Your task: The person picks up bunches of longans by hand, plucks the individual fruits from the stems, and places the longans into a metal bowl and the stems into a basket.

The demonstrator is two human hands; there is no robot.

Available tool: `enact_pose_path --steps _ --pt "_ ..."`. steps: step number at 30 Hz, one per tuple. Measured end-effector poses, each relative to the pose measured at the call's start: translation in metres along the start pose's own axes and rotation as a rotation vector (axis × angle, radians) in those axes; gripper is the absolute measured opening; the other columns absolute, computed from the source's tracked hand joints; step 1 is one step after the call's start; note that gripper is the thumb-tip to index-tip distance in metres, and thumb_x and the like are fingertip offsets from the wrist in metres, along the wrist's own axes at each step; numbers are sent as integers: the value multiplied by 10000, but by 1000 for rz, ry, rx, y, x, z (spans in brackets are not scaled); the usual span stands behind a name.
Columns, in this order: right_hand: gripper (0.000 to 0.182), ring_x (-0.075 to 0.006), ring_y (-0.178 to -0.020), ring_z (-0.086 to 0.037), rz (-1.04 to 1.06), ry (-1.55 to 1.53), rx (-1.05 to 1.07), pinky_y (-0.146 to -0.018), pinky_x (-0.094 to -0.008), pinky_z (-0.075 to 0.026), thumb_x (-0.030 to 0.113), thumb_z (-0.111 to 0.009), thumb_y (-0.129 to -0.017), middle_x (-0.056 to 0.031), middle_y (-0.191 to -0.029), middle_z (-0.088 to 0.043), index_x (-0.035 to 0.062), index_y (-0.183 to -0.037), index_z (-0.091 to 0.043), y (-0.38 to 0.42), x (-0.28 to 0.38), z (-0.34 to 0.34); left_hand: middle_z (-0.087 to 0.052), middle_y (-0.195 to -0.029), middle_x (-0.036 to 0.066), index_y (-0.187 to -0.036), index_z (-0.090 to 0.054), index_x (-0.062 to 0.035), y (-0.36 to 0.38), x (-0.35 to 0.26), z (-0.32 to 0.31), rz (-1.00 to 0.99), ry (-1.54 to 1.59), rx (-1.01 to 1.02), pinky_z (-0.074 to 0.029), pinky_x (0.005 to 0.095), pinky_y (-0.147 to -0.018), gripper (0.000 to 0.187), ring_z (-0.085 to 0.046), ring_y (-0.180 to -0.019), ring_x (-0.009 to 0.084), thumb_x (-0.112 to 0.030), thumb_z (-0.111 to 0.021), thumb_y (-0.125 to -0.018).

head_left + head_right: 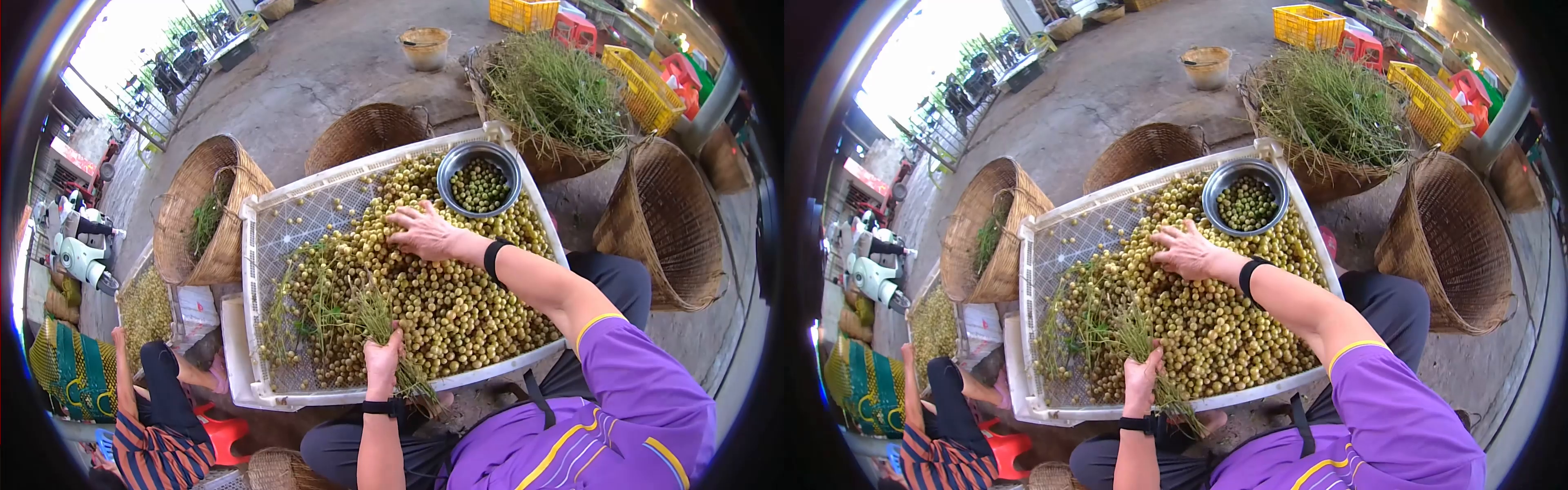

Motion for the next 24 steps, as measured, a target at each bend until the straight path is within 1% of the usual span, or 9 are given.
enact_pose_path --steps 2,6,8,11,14,16,19,20,24 --pt "369 -287 -1288 -272 -119 -84 -33 -984 -573 -224 388 -519 -856 -105 -1367 -339 223 -1185 -543 3 -13 10 -539 -658 -8 -941 -615 -2 4 -2 -2 38 -52 45 -369 226 -453 131 -439 -501 63 -43 -598 -817" --pt "356 -288 -1261 -321 -84 -138 -175 -970 -525 -271 399 -532 -847 -132 -1323 -408 170 -1110 -604 21 -1 41 -520 -628 -8 -889 -618 1 16 -15 -1 76 95 58 -369 231 -472 93 -428 -502 72 -62 -605 -821" --pt "344 -277 -1239 -355 -38 -197 -109 -974 -486 -300 359 -562 -837 -140 -1296 -444 142 -1101 -604 29 16 45 -528 -602 6 -863 -613 -14 17 -28 13 20 116 -9 -401 242 -470 67 -459 -494 84 -71 -596 -833" --pt "346 -288 -1214 -380 208 -206 -62 -948 -462 -345 326 -599 -811 -159 -1292 -436 106 -1078 -599 57 64 40 -516 -589 28 -907 -589 -10 16 -57 40 -149 77 -68 -438 267 -458 132 -491 -481 120 -126 -592 -845" --pt "490 -273 -1244 -334 424 -219 46 -971 -485 -290 387 -630 -771 -143 -1294 -410 129 -1173 -519 91 94 31 -574 -639 74 -970 -576 -9 14 -78 59 -179 97 -83 -451 273 -459 124 -521 -489 142 -66 -528 -870" --pt "536 -270 -1242 -330 431 -233 51 -975 -486 -266 413 -633 -759 -136 -1281 -411 130 -1189 -485 103 91 23 -589 -645 83 -961 -582 -9 9 -86 69 -142 -15 -169 -436 256 -443 117 -524 -482 128 -56 -536 -864" --pt "409 -253 -1204 -370 397 -207 -9 -946 -436 -288 339 -605 -793 -113 -1206 -461 102 -1113 -511 101 70 21 -587 -592 50 -869 -612 -1 -20 -82 79 -226 -362 -225 -399 223 -414 88 -514 -453 106 -75 -594 -827" --pt "374 -247 -1186 -388 381 -190 -22 -927 -421 -304 324 -597 -801 -108 -1181 -479 94 -1087 -523 100 64 24 -569 -573 35 -920 -594 -14 -31 -77 77 -198 -459 -198 -365 225 -373 112 -497 -437 71 -78 -603 -829" --pt "201 -209 -950 -548 123 -237 -172 -770 -340 -430 210 -556 -837 -93 -1060 -581 71 -977 -593 74 37 43 -616 -612 120 -843 -622 12 -68 -56 82 -229 -766 -250 -460 316 -494 242 -598 -538 213 -186 -714 -738"
Point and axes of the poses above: each hand's wrist, its own y-axis away from the middle knuckle, its own z-axis out of the back of the hand, x = y × z, the point moved 8 cm from there along -y, towards the middle knuckle
